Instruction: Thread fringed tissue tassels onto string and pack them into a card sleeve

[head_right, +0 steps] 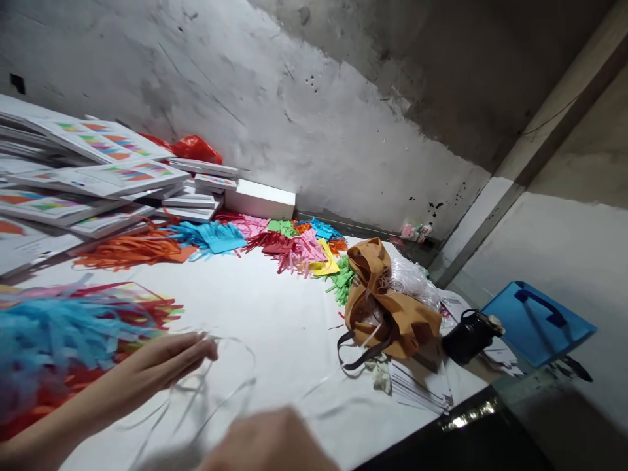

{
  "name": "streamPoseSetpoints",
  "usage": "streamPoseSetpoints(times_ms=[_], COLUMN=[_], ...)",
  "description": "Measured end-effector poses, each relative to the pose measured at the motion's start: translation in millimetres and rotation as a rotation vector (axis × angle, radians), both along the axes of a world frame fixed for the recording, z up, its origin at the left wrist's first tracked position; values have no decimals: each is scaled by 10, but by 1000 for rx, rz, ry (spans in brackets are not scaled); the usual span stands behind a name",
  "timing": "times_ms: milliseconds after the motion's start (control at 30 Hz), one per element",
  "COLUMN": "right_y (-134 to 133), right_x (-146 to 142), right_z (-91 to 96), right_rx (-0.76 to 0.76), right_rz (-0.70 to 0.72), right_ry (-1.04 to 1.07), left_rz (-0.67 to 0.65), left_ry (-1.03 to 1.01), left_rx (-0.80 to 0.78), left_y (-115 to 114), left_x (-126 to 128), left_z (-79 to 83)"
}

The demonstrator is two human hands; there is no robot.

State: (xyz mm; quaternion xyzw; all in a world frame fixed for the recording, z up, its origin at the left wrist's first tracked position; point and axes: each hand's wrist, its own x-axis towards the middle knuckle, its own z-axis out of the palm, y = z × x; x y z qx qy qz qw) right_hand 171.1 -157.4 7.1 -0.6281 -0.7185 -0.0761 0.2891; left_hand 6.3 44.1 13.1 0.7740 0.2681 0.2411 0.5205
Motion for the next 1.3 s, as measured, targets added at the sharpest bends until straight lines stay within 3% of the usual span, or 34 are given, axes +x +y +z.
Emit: streamPoseSetpoints(times_ms=[33,100,200,267,333,433,533,633,767,900,1100,1300], right_y=[43,139,256,262,209,137,239,491,749,807,801,650], right_x=[137,578,1320,1660,1813,1776,1646,1633,1823,2001,2162,2388], right_z=[58,195,313,287,191,-13,-182,-268,-344,-440,-517,-315], right_rx=[-6,1,11,-28,-134,-313,-378,-430,-564,-646,-642,-566], right_rz=[-29,-288,-530,-675,-749,-798,-793,-661,-569,-492,-472,-543], right_ry=[17,46,36,-7,-68,-184,-303,-392,-500,-563,-445,-186], left_rz=[-80,-216,-233,-191,-146,-117,-87,-48,22,60,105,110], left_ry=[57,161,252,294,313,317,302,289,343,386,481,545], left_rx=[62,218,428,504,529,549,587,612,629,570,497,480], left_y=[0,72,266,394,496,598,656,691,683,580,414,361], left_x=[50,130,255,343,413,457,428,327,57,-280,-535,-573], left_z=[61,184,298,299,244,93,-63,-148,-154,-182,-349,-337])
